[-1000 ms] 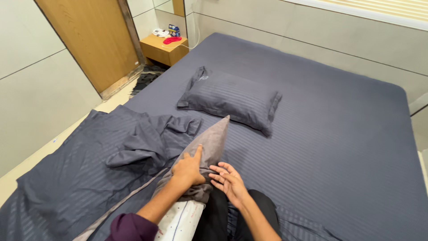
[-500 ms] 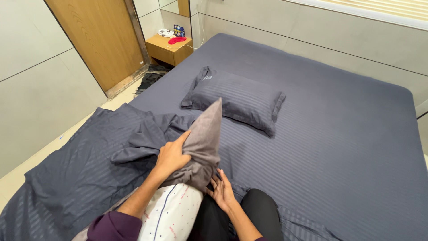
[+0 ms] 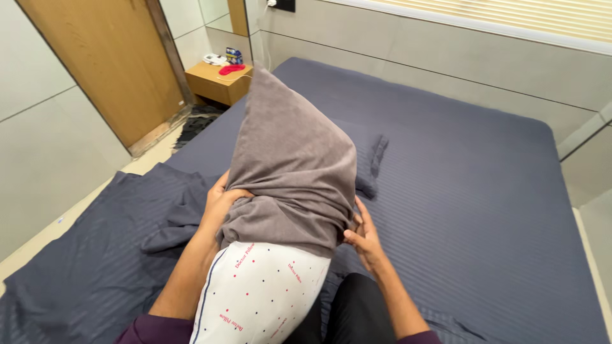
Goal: The person inserts a pillow into a pillow cover, zips it shut, and then pulls another pillowcase over the pillow.
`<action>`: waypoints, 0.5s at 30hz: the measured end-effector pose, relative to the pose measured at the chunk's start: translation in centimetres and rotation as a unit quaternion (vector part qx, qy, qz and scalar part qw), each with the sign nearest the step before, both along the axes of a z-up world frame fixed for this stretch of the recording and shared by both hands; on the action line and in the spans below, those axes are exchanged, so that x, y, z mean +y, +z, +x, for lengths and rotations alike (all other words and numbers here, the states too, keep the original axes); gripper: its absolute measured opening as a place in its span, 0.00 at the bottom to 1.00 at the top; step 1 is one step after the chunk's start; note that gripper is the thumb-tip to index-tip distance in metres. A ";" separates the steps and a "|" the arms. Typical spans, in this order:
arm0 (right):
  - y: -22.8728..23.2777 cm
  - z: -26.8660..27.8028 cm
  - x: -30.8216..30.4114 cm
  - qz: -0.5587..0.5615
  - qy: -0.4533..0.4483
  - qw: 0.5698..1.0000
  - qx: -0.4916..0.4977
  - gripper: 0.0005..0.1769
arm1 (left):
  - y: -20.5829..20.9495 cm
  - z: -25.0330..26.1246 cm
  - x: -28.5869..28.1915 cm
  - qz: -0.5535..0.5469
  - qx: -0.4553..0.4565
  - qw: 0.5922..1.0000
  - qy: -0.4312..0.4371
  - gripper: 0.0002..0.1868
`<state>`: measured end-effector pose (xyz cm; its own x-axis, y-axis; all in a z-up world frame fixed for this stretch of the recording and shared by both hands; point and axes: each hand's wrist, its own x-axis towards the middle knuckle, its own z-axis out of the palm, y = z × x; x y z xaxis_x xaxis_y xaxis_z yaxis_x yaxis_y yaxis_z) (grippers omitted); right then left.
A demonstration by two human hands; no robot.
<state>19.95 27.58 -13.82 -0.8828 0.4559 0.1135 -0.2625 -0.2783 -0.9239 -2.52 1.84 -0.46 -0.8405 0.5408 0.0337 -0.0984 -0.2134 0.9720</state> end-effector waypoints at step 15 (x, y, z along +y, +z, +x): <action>-4.2 3.1 6.4 0.286 -0.089 0.920 -0.252 0.37 | -30.6 0.4 3.4 -0.186 -0.306 0.934 0.008 0.24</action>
